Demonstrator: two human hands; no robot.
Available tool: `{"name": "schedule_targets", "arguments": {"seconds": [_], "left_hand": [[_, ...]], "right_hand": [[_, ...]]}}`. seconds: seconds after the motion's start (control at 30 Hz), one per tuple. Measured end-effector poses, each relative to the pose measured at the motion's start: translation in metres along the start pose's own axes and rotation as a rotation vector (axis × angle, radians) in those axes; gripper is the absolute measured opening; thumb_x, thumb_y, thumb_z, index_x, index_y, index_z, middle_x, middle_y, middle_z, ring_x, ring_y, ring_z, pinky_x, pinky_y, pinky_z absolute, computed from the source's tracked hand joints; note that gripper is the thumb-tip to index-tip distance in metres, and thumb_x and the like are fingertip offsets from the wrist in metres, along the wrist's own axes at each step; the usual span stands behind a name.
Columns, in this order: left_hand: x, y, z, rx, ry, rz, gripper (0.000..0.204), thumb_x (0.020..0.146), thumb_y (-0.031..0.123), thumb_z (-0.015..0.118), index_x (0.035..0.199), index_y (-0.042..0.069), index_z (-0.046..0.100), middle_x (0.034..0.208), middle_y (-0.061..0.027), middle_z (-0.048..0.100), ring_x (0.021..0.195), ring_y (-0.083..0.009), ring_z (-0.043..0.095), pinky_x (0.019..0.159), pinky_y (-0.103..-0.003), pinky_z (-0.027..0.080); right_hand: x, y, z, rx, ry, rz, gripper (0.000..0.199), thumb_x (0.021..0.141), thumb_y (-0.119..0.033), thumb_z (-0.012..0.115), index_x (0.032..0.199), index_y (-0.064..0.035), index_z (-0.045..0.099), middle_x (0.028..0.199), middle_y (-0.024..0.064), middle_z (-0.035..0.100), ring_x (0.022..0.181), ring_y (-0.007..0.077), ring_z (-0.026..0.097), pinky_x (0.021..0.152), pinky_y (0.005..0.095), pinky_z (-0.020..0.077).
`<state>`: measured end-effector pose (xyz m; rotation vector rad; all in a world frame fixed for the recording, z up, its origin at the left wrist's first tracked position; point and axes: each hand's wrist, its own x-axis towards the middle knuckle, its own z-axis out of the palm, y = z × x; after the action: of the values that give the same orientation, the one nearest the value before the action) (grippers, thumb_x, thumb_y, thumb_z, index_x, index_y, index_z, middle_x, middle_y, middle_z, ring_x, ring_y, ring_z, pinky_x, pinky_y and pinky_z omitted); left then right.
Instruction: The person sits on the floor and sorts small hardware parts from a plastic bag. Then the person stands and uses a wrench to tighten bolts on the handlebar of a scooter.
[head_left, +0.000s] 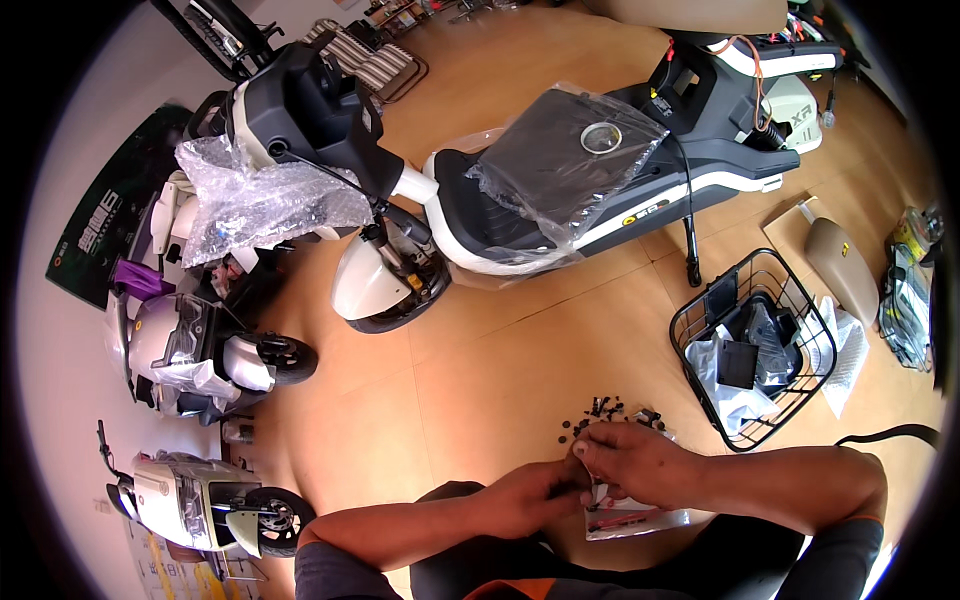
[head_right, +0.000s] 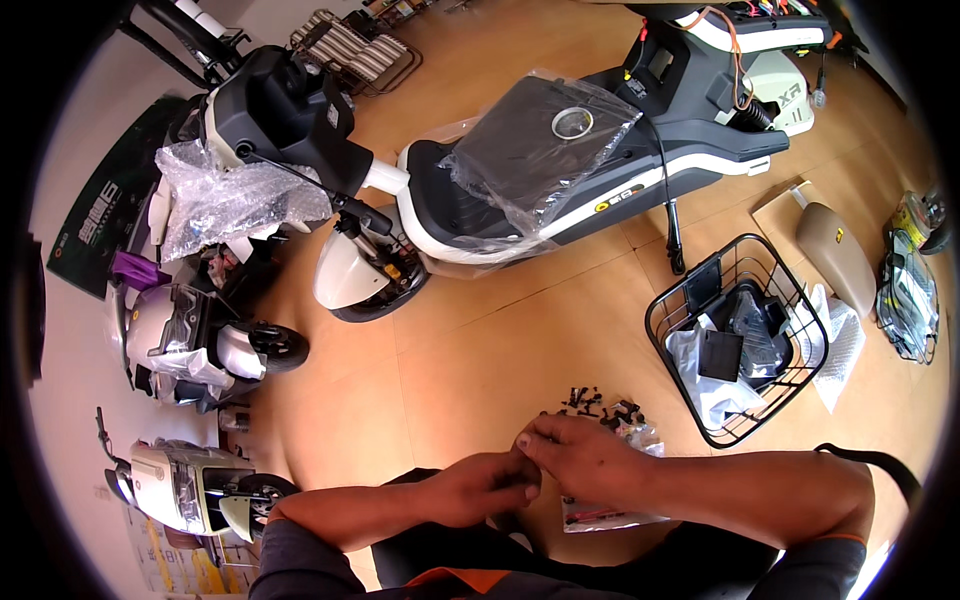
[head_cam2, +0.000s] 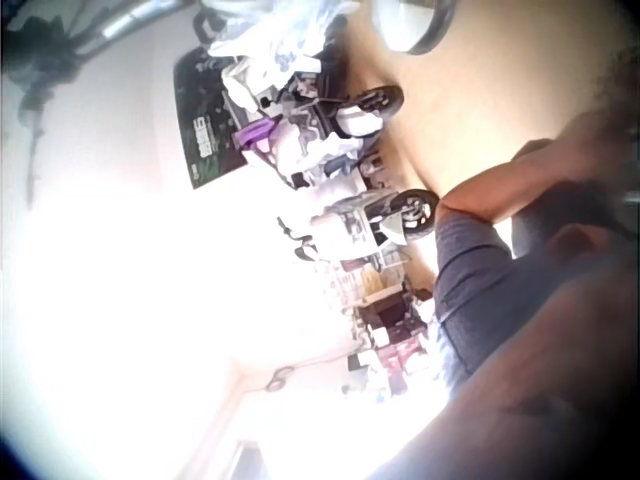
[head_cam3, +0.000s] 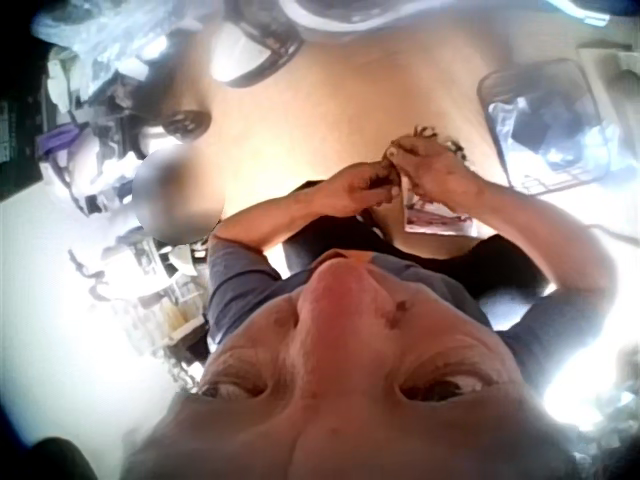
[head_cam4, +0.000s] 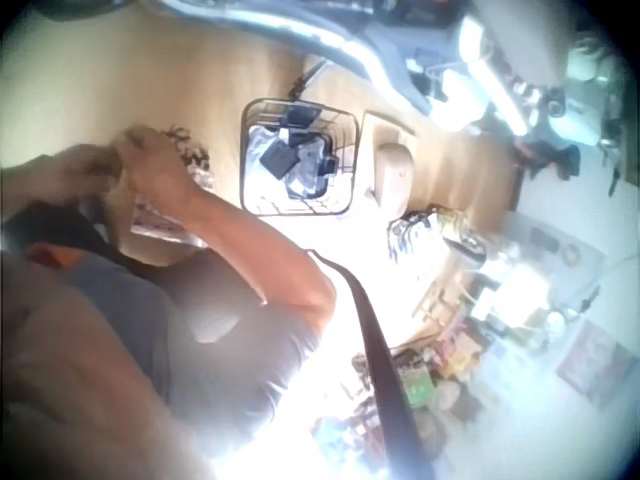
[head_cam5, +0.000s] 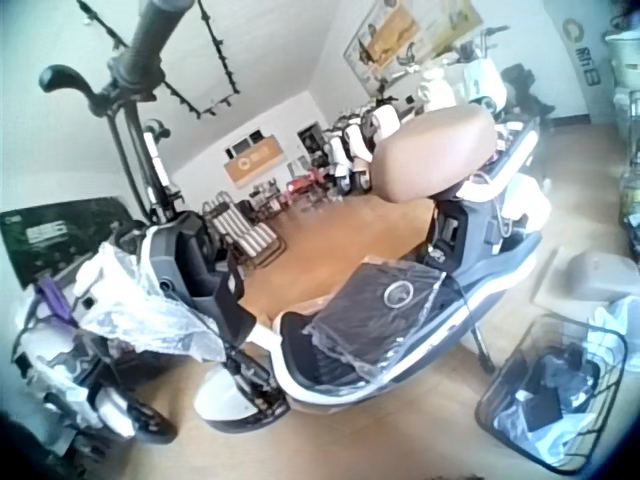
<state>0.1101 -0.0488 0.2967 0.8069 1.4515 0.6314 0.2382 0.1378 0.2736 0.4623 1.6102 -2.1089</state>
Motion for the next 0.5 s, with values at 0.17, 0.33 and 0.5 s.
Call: {"name": "schedule_targets", "arguments": {"seconds": [0.17, 0.33, 0.5], "left_hand": [[-0.002, -0.010, 0.008, 0.407, -0.148, 0.112, 0.032, 0.103, 0.033, 0.059, 0.116, 0.003, 0.061, 0.093, -0.0185, 0.067, 0.086, -0.0372, 0.068, 0.077, -0.044, 0.053], [0.003, -0.032, 0.011, 0.605, -0.282, 0.187, 0.033, 0.101, 0.035, 0.058, 0.113, 0.005, 0.063, 0.094, -0.0225, 0.070, 0.088, -0.0425, 0.068, 0.077, -0.052, 0.054], [-0.001, -0.052, 0.023, 0.699, -0.290, -0.045, 0.031, 0.101, 0.034, 0.055, 0.109, 0.005, 0.064, 0.092, -0.0218, 0.070, 0.089, -0.0426, 0.069, 0.076, -0.053, 0.054]], "right_hand": [[-0.032, 0.005, 0.018, 0.176, 0.017, 0.082, 0.033, 0.105, -0.028, 0.050, 0.124, -0.0038, 0.063, 0.098, 0.0110, 0.067, 0.084, 0.0143, 0.062, 0.075, 0.0310, 0.0516], [-0.046, 0.016, 0.029, -0.251, -0.083, -0.067, 0.033, 0.104, -0.025, 0.048, 0.128, -0.0036, 0.055, 0.104, 0.0251, 0.068, 0.099, 0.0367, 0.069, 0.086, 0.0434, 0.0532], [-0.049, 0.035, 0.041, -0.196, -0.059, -0.113, 0.030, 0.106, -0.028, 0.055, 0.122, -0.0030, 0.055, 0.102, 0.0222, 0.068, 0.097, 0.0370, 0.068, 0.086, 0.0430, 0.0531]]}}
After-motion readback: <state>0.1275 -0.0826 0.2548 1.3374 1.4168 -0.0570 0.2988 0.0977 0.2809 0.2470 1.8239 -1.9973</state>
